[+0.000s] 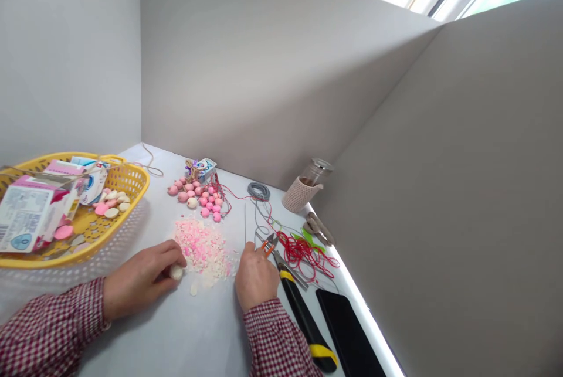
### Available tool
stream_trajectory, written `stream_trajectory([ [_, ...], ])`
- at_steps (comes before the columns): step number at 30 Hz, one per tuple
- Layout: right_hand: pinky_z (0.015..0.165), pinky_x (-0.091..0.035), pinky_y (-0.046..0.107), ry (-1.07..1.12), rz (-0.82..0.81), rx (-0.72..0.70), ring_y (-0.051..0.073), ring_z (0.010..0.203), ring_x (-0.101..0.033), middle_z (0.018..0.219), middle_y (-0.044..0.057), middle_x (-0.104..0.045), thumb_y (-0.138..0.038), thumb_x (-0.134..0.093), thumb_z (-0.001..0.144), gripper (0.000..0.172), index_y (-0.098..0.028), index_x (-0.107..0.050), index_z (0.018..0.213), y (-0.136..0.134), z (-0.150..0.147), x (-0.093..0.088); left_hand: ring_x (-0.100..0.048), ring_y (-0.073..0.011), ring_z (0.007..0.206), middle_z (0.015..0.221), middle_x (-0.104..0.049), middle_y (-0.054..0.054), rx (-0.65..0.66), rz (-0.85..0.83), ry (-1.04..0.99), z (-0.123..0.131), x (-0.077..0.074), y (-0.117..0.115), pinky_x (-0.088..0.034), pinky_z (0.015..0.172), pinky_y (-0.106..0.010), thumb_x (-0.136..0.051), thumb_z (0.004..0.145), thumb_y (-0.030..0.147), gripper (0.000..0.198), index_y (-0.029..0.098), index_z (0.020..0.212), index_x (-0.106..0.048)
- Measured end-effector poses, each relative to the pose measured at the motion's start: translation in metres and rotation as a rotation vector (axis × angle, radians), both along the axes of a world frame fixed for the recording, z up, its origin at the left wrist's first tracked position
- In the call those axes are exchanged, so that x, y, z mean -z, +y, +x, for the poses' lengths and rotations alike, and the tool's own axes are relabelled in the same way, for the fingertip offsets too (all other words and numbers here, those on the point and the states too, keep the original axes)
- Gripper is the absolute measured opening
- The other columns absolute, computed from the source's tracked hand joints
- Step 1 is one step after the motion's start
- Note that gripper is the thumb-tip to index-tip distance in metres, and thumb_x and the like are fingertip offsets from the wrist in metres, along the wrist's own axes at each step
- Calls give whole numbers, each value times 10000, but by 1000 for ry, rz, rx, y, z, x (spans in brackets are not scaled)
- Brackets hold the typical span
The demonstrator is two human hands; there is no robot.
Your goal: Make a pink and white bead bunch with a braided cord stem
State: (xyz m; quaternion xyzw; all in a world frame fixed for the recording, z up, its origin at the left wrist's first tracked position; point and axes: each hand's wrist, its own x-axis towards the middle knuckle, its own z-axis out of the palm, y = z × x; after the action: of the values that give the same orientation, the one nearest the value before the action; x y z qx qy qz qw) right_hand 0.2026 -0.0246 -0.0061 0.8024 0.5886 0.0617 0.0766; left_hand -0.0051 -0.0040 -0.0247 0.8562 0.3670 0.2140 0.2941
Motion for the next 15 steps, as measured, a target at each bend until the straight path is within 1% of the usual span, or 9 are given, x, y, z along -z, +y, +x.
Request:
stream_trajectory([
  [4, 615, -453, 309, 11, -30, 27, 278, 806, -663, 822, 181, -664, 5, -352, 795, 295, -84, -576, 964, 0, 0, -4, -502, -148, 708, 809, -564, -15, -60, -1, 9, -1, -3, 1, -367, 635, -252, -453, 661, 112, 166, 193, 783, -529],
  [8, 626, -452, 301, 22, -39, 19, 267, 813, -663, 869, 183, -665, 2, -366, 786, 291, -92, -574, 967, 2, -3, -4, -482, -134, 645, 704, -540, 13, -70, -45, -1, 0, -3, 0, -361, 605, -240, -453, 654, 122, 146, 196, 766, -508],
  [11, 640, -454, 309, 21, -25, 27, 269, 829, -658, 914, 196, -653, -22, -352, 813, 282, -89, -560, 991, 3, -5, -2, -488, -135, 663, 730, -550, 10, -48, -67, 14, 0, -2, -2, -365, 610, -238, -463, 629, 116, 171, 196, 776, -503],
  [15, 664, -455, 308, 36, -43, 34, 267, 869, -650, 880, 196, -661, -8, -351, 802, 291, -78, -558, 993, 6, -5, -3, -501, -144, 708, 792, -568, -4, -16, -40, 18, 0, -2, -2, -375, 631, -243, -463, 621, 106, 207, 196, 803, -505],
])
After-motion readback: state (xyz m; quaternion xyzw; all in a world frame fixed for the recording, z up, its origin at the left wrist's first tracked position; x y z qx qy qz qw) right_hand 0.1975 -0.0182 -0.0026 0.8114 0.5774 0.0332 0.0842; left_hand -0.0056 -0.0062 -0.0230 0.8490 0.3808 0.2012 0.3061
